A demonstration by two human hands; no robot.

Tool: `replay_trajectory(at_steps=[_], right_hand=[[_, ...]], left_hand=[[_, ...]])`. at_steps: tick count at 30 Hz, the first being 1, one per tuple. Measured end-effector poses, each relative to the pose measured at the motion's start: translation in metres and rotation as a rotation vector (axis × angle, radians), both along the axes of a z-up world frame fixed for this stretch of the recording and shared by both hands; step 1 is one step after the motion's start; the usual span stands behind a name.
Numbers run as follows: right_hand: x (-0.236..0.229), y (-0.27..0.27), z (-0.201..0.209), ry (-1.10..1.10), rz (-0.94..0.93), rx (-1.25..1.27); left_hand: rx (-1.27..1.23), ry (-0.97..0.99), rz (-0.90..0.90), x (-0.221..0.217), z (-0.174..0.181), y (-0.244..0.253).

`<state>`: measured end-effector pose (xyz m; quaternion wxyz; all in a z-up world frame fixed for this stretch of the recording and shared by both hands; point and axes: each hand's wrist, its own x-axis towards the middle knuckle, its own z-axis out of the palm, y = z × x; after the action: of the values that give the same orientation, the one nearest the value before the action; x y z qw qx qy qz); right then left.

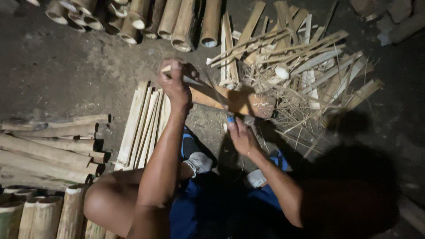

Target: The person sits on the floor and uses a knife to split bamboo poles into thin strips. They repeatedly position each bamboo piece on a wooden block and strike it with the knife to separate it into smaller sections.

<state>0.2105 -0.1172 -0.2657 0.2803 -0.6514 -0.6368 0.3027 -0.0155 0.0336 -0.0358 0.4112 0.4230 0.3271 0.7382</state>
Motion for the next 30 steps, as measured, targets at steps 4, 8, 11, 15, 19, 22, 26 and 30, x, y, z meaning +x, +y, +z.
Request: replay_trajectory(at_steps=[4,8,11,15,19,22,26,30], right_hand=[[-0.017,-0.008,-0.012,0.048,-0.048,0.074],[0.017,0.019,-0.04,-0.039,-0.195,-0.37],[0.036,0.026,-0.037,0.071,-0.251,-0.582],[0.03,0.016,0.009,0.165,-0.327,-0.704],[0.001,0.004,0.048,0.045,-0.105,-0.131],[-0.013,0.005,0.043,0.072,-0.058,0.127],[-0.013,0.022,-0.016,-0.014,-0.152,0.078],[0.029,0.045,-0.063,-0.167,-0.193,-0.035]], left_hand=[[0.006,-0.153,-0.063,-0.003,0.005,0.0],[-0.025,-0.192,-0.031,-0.007,0.025,-0.009],[0.362,0.524,0.314,-0.01,0.042,-0.016],[0.337,0.781,0.077,-0.006,0.053,-0.011],[0.309,0.713,0.091,0.004,0.048,-0.008],[0.245,0.666,0.078,0.015,0.047,0.001],[0.251,0.687,0.128,0.011,0.043,0.008],[0.208,0.666,0.16,-0.001,0.037,0.015]])
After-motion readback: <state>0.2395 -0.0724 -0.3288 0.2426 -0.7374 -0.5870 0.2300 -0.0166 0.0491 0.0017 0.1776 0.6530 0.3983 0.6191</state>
